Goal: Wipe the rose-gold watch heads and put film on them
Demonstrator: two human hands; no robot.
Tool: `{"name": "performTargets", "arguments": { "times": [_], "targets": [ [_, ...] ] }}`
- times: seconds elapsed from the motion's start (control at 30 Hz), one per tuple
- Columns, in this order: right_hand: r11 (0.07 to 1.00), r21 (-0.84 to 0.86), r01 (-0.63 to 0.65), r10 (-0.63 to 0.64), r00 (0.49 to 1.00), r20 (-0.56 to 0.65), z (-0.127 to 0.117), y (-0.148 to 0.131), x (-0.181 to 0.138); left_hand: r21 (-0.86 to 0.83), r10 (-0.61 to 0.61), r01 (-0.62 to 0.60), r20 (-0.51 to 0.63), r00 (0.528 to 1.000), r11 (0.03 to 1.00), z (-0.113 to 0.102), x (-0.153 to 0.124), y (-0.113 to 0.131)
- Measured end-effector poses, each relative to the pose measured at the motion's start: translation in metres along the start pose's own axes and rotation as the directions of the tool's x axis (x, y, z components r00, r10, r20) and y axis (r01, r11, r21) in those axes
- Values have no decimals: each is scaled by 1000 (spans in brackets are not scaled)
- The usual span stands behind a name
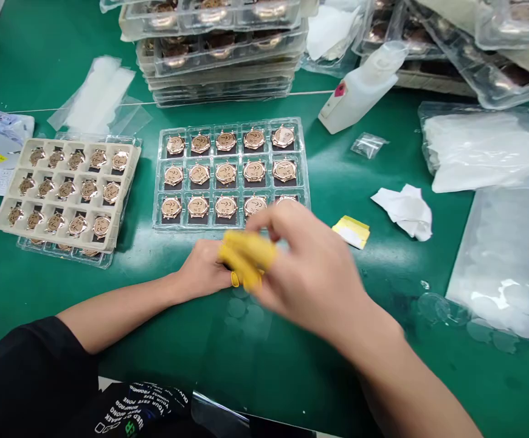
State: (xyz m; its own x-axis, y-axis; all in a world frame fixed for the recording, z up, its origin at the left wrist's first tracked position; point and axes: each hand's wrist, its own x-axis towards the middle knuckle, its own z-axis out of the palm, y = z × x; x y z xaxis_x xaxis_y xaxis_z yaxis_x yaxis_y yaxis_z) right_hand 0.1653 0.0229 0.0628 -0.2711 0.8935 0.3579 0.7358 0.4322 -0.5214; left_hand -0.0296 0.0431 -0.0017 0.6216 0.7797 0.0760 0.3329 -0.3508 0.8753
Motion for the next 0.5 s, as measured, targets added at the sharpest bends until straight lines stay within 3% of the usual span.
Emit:
{"name": "performTargets", "arguments": {
  "times": [0.1,0.23,0.37,0.5],
  "targets": [
    [992,-126,1,9,997,79,41,28,39,12,-16,16,-1,1000,1000,-1,1,2],
    [962,-258,-91,128,983,130,70,39,52,-25,-10,11,4,1000,1000,1,1,1],
    [970,-173,-171,204,959,195,64,25,58,-31,3,-4,-25,1000,999,0,1,0],
    [944,63,-324,305,930,203,43,16,58,-84,9,-12,-34,999,996,-4,2,3]
  ]
}}
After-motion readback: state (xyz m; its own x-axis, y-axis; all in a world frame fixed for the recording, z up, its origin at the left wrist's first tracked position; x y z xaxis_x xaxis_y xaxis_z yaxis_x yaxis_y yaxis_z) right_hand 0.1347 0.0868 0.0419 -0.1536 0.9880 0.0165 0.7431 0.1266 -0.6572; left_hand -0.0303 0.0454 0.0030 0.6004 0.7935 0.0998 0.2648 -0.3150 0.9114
